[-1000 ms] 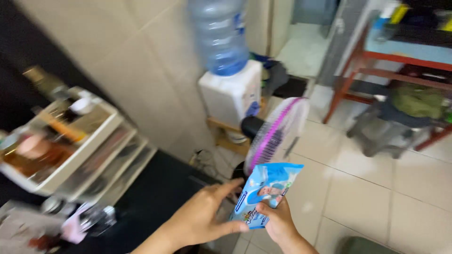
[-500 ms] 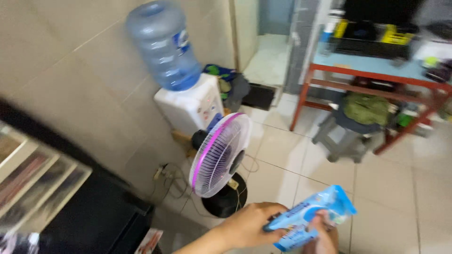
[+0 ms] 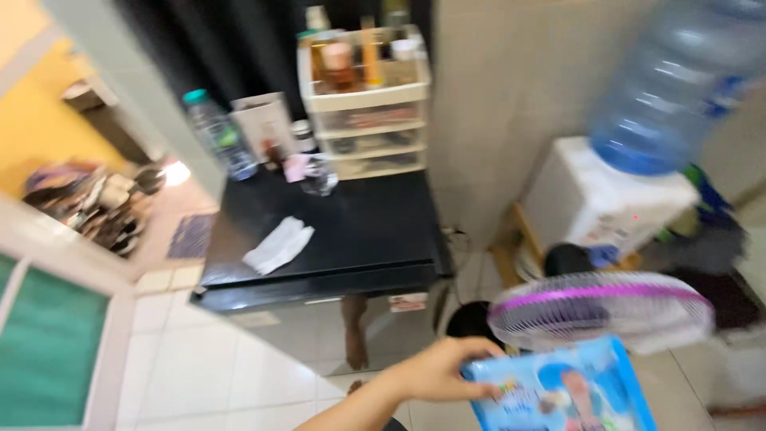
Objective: The person wipes a black cabinet top and a light blue desk using a wet wipe. They move items like a perfume bottle, water bottle, and small containers aside to clean underneath, then wipe a keyboard, monitor, and a small fan. The person also wipes a black cylindrical object and returns items to their original positions.
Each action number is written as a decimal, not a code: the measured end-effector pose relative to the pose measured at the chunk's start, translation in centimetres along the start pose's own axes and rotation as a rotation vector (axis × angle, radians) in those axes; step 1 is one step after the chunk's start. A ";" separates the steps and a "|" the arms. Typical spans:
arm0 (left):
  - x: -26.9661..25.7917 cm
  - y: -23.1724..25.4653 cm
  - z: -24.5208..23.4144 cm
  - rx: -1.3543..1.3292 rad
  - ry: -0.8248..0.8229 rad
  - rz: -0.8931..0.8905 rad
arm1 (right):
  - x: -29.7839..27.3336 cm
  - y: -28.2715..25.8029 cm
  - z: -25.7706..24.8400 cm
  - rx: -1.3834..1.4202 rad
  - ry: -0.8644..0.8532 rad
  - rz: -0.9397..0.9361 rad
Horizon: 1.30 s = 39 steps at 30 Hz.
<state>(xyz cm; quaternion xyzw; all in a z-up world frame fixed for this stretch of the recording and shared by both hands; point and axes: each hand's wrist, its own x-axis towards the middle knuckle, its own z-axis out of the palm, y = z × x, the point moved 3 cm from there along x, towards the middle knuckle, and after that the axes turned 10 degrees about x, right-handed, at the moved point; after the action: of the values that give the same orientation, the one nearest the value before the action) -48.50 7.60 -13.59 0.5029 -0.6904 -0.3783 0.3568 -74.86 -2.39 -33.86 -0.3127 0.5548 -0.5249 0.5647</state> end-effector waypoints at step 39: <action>-30.8 -16.2 -30.7 -0.918 1.442 -0.132 | -6.0 -7.0 44.8 -1.043 -1.254 -0.284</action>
<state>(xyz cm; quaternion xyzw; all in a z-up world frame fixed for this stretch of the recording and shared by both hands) -7.46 28.92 -17.24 0.4656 -0.0425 -0.2278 0.8541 -32.83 -8.80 -17.03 -0.8363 0.2645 0.0054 0.4803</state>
